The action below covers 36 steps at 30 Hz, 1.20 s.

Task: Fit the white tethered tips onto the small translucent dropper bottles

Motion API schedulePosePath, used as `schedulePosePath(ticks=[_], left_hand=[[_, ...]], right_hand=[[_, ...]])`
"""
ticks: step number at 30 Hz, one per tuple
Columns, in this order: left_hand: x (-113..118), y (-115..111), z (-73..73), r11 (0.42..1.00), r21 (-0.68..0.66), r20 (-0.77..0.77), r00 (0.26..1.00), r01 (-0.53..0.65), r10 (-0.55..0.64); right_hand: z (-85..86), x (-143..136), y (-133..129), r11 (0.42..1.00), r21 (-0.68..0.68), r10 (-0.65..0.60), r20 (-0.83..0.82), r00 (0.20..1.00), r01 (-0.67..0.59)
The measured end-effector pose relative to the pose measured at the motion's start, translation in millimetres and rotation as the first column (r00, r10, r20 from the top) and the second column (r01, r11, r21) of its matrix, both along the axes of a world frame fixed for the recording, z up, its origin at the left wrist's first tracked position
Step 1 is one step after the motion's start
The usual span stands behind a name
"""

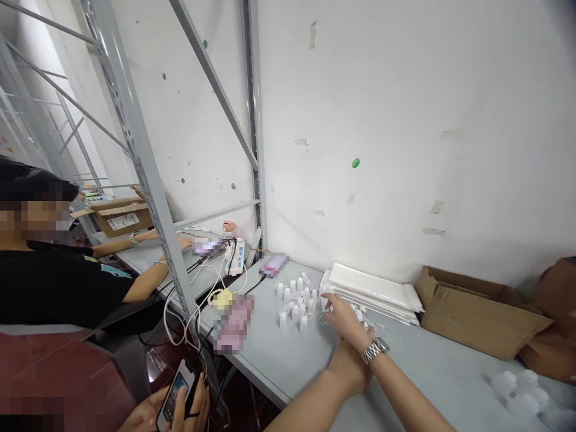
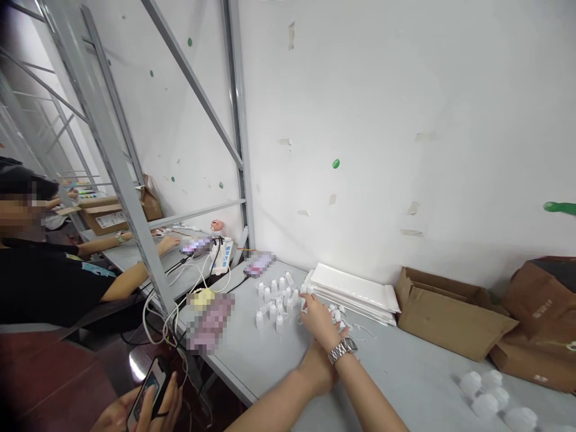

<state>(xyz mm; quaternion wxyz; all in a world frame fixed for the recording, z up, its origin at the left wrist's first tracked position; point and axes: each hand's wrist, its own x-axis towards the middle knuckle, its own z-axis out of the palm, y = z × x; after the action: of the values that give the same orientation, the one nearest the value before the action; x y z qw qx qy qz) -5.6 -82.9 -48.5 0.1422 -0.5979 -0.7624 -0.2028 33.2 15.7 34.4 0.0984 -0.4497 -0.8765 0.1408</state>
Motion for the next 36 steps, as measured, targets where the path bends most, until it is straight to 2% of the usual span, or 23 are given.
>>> schedulePosePath(ticks=[1, 2, 4, 8, 12, 16, 18, 22, 27, 31, 36], left_hand=[[14.8, 17.1, 5.1, 0.985, -0.013, -0.074, 0.982, 0.174, -0.174], [25.1, 29.1, 9.0, 0.968, -0.02, -0.094, 0.964, 0.25, -0.25], [31.8, 39.7, 13.3, 0.907, -0.062, -0.053, 0.906, 0.417, -0.421], [17.3, 34.3, 15.3, 0.833, -0.09, 0.106, 0.837, 0.545, -0.536], [9.2, 30.6, 18.7, 0.803, -0.073, 0.195, 0.799, 0.591, -0.57], [14.1, 34.0, 23.7, 0.81, -0.035, 0.328, 0.773, 0.585, -0.543], [17.5, 35.5, 27.7, 0.818, -0.009, 0.358, 0.766, 0.575, -0.534], [20.6, 34.8, 36.9, 0.802, 0.086, 0.441, 0.699, 0.591, -0.563], [21.6, 33.2, 40.9, 0.809, 0.062, 0.498, 0.685, 0.584, -0.532], [23.2, 33.7, 38.3, 0.828, 0.04, 0.528, 0.691, 0.56, -0.493], [23.1, 32.4, 37.0, 0.833, 0.032, 0.523, 0.701, 0.552, -0.485]], right_hand=[[0.5, 1.2, 0.1, 1.0, 0.007, -0.003, 0.005, 1.0, 0.003], [0.7, 2.2, 0.0, 1.0, 0.014, -0.006, 0.012, 1.0, 0.006], [0.5, 3.1, -0.6, 1.0, 0.026, -0.009, 0.03, 0.999, 0.009], [-0.8, 1.0, -2.9, 0.999, 0.052, 0.005, 0.065, 0.998, -0.009], [-0.3, -2.4, -1.9, 0.994, 0.092, 0.054, 0.103, 0.993, -0.064], [0.7, -0.7, 3.9, 0.974, 0.152, 0.146, 0.158, 0.977, -0.17], [0.1, 1.0, 8.2, 0.954, 0.179, 0.206, 0.195, 0.959, -0.242], [-3.5, 1.1, 17.0, 0.905, 0.213, 0.307, 0.272, 0.912, -0.368], [-7.3, -0.2, 24.8, 0.839, 0.243, 0.405, 0.32, 0.857, -0.488], [-6.3, 2.1, 27.6, 0.817, 0.261, 0.432, 0.315, 0.845, -0.515], [-1.6, 5.1, 25.5, 0.843, 0.275, 0.4, 0.257, 0.88, -0.463]])
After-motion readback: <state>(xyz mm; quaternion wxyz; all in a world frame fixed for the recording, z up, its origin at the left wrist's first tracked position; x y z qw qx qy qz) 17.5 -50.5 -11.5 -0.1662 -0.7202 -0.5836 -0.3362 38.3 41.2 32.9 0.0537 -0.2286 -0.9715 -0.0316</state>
